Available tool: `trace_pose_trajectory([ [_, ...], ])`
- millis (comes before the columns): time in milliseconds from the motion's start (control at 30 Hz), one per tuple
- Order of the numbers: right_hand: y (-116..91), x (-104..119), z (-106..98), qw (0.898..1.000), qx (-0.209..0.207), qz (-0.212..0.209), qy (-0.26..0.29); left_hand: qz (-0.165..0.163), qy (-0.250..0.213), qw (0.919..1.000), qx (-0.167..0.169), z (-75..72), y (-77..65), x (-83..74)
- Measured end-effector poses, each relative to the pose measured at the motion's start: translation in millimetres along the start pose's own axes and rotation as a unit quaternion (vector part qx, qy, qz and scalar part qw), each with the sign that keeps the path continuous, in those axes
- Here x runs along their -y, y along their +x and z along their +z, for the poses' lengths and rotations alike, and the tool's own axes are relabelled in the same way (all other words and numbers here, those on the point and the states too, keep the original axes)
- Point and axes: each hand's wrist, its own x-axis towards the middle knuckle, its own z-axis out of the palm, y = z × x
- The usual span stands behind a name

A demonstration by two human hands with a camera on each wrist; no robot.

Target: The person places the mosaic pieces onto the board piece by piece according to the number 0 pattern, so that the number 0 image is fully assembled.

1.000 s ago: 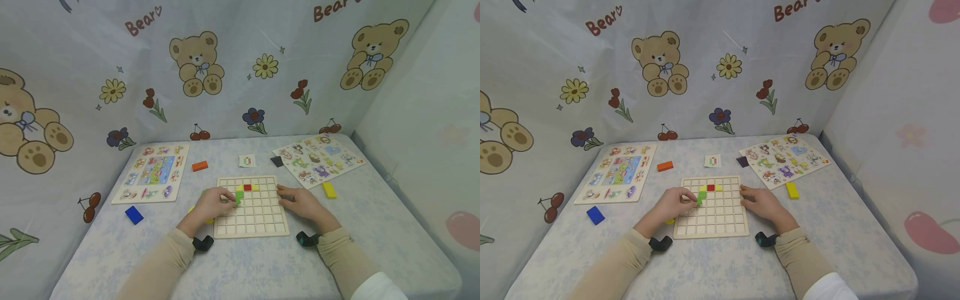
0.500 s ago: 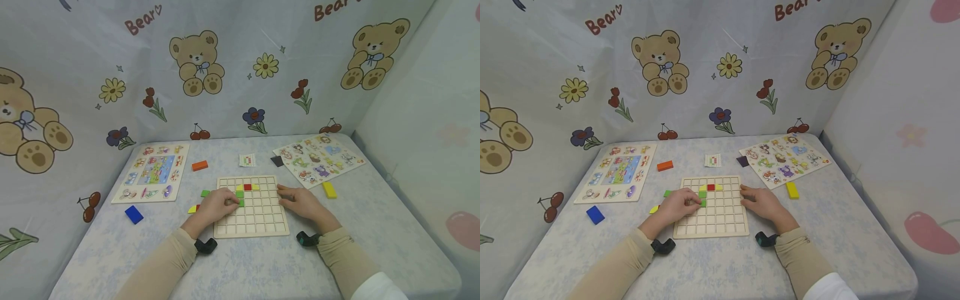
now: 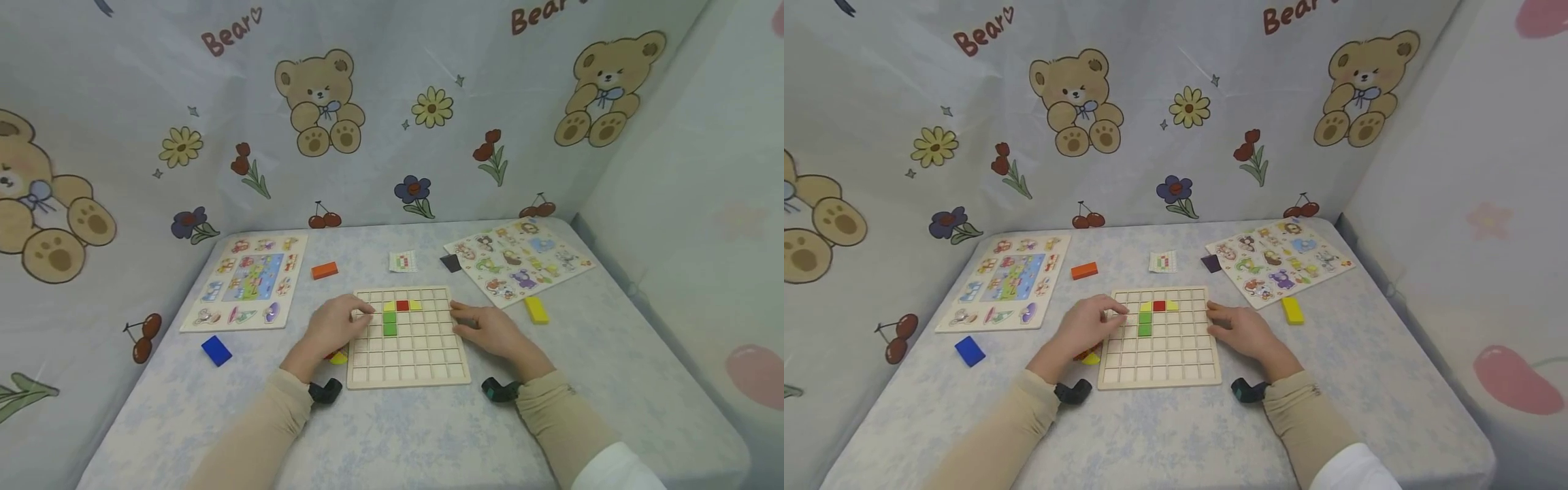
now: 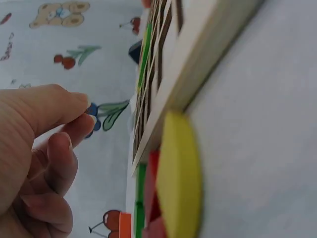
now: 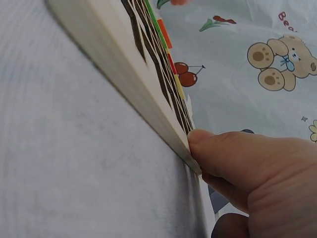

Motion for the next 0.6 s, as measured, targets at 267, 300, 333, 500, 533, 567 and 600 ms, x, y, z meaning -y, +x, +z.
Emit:
trace_pose_trajectory([
  [267,1,1,2,1.000,0.000,0.017,0.000,-0.096,0.001,0.9952,-0.017,-36.7,1.7,36.8],
  [300,1,1,1,1.000,0.001,0.021,0.001,-0.103,-0.002,0.9947,-0.009,-38.7,1.6,40.5],
  [333,1,1,1,1.000,0.002,0.023,0.002,-0.108,-0.005,0.9941,0.000,-39.7,1.6,43.9],
  [500,1,1,1,0.999,0.010,0.030,0.016,-0.118,-0.021,0.9916,0.049,-39.4,-0.3,56.5],
  [533,1,0,2,0.999,0.011,0.031,0.019,-0.118,-0.023,0.9913,0.054,-38.6,-0.5,58.5],
  [567,1,1,2,0.999,0.012,0.033,0.023,-0.118,-0.025,0.9910,0.058,-38.0,-0.9,60.7],
  [600,1,1,2,0.999,0.012,0.033,0.025,-0.116,-0.026,0.9911,0.059,-37.6,-1.0,62.8],
])
